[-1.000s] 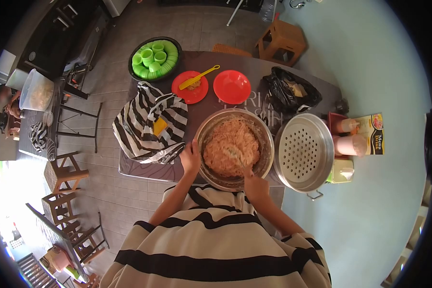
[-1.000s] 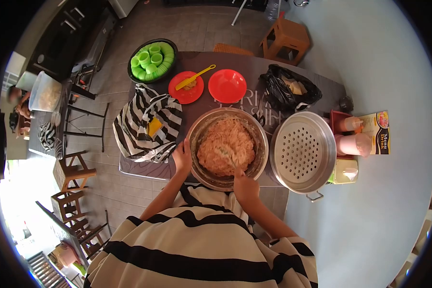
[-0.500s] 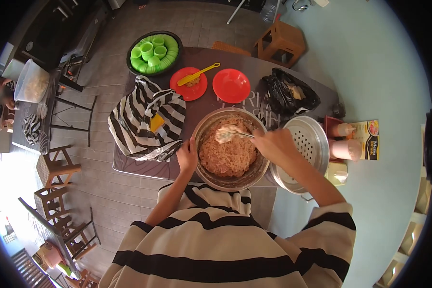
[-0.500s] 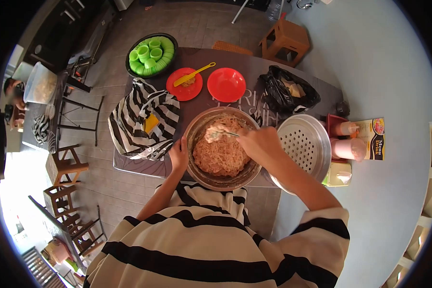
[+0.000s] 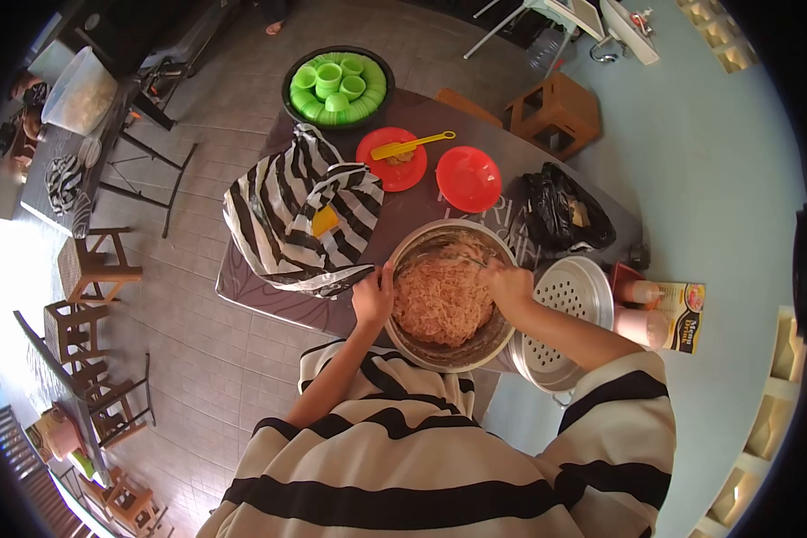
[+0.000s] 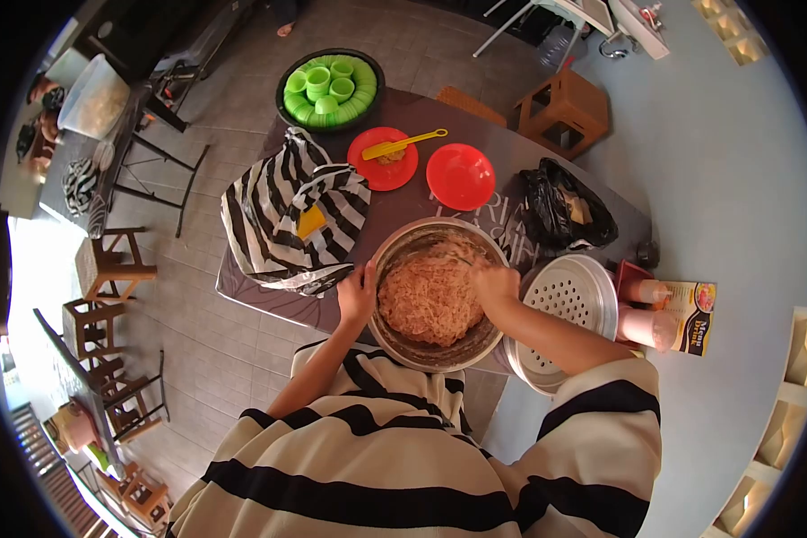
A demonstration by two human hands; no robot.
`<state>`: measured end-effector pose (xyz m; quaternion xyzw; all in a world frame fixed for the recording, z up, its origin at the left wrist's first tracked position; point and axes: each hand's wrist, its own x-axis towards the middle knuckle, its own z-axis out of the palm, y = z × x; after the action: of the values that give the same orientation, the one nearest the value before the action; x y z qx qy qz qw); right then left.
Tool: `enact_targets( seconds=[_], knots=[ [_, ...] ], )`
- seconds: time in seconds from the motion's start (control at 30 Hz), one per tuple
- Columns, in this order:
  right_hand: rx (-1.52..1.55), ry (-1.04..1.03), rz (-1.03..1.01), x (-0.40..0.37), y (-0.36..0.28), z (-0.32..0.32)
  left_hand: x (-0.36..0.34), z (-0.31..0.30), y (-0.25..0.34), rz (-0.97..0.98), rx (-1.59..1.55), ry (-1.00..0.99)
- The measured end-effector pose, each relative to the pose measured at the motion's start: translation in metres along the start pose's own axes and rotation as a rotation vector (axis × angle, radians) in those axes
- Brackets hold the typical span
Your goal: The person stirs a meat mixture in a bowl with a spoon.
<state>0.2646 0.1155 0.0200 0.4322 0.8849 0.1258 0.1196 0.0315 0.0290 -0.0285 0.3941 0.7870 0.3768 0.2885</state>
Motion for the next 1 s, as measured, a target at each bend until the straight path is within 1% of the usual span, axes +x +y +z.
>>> enact_targets(
  seconds=[0.03, 0.07, 0.13, 0.17, 0.23, 0.27, 0.33, 0.37, 0.4, 0.43, 0.47, 0.53, 0.57, 0.63, 0.67, 0.73, 0.77, 0.83, 0.87, 0.9, 0.97, 1.0],
  knots=[
    [-0.047, -0.097, 0.084, -0.005, 0.000, -0.001, -0.001, 0.000, 0.000, 0.006, 0.011, 0.013],
    [-0.050, -0.105, 0.080, -0.008, 0.000, 0.000, -0.002, 0.001, 0.001, -0.002, -0.016, 0.032],
    [-0.059, -0.375, 0.139, -0.007, 0.002, -0.022, -0.003, -0.003, 0.005, -0.031, -0.034, 0.010],
    [-0.064, -0.376, 0.139, -0.006, 0.004, -0.030, -0.002, -0.004, 0.006, -0.056, -0.046, -0.003],
    [0.011, -0.652, 0.123, -0.001, 0.009, -0.040, -0.002, -0.002, 0.003, -0.055, -0.036, 0.019],
    [0.006, -0.652, 0.115, -0.001, 0.012, -0.040, -0.003, 0.000, 0.003, -0.052, -0.023, 0.038],
    [0.157, -0.776, 0.117, -0.005, 0.026, -0.035, -0.002, 0.000, 0.004, -0.054, -0.023, 0.056],
    [0.154, -0.778, 0.110, -0.008, 0.036, -0.017, -0.004, -0.001, 0.005, -0.053, -0.019, 0.064],
    [0.121, -0.898, -0.026, -0.010, 0.045, 0.008, -0.003, -0.002, 0.005, -0.048, -0.029, 0.064],
    [0.089, -1.019, -0.164, -0.008, 0.045, 0.012, -0.004, -0.001, 0.004, -0.055, -0.029, 0.065],
    [0.086, -1.019, -0.171, -0.008, 0.047, 0.015, -0.004, 0.001, 0.003, -0.043, -0.020, 0.075],
    [0.243, -1.215, -0.061, -0.001, 0.043, -0.019, -0.003, 0.001, 0.001, -0.048, 0.016, 0.061],
    [0.243, -1.219, -0.063, 0.001, 0.042, -0.023, -0.003, 0.001, 0.000, -0.051, 0.016, 0.060],
    [0.359, -1.474, 0.216, 0.003, 0.043, -0.029, -0.003, 0.000, 0.000, -0.058, -0.016, 0.042],
    [0.362, -1.475, 0.219, 0.002, 0.043, -0.029, -0.003, 0.001, 0.001, -0.056, -0.015, 0.039],
    [0.594, -1.612, 0.326, -0.005, 0.041, -0.029, -0.002, 0.000, 0.001, -0.048, -0.049, 0.053],
    [0.601, -1.612, 0.330, -0.010, 0.039, -0.029, -0.002, 0.002, 0.000, -0.044, -0.047, 0.048],
    [0.866, -1.816, 0.608, -0.018, 0.032, -0.028, -0.002, 0.002, -0.002, -0.043, -0.036, 0.065],
    [0.979, -1.884, 0.631, -0.021, 0.031, -0.025, -0.002, 0.003, -0.003, -0.072, -0.043, 0.035],
    [0.983, -1.881, 0.630, -0.022, 0.027, -0.031, -0.001, 0.005, -0.005, -0.068, -0.041, 0.035],
    [1.128, -1.859, 0.722, -0.023, 0.009, -0.049, 0.000, 0.012, -0.012, 0.092, -0.066, 0.153],
    [1.133, -1.862, 0.726, -0.027, 0.003, -0.048, 0.001, 0.011, -0.010, 0.102, -0.072, 0.164]
  ],
)
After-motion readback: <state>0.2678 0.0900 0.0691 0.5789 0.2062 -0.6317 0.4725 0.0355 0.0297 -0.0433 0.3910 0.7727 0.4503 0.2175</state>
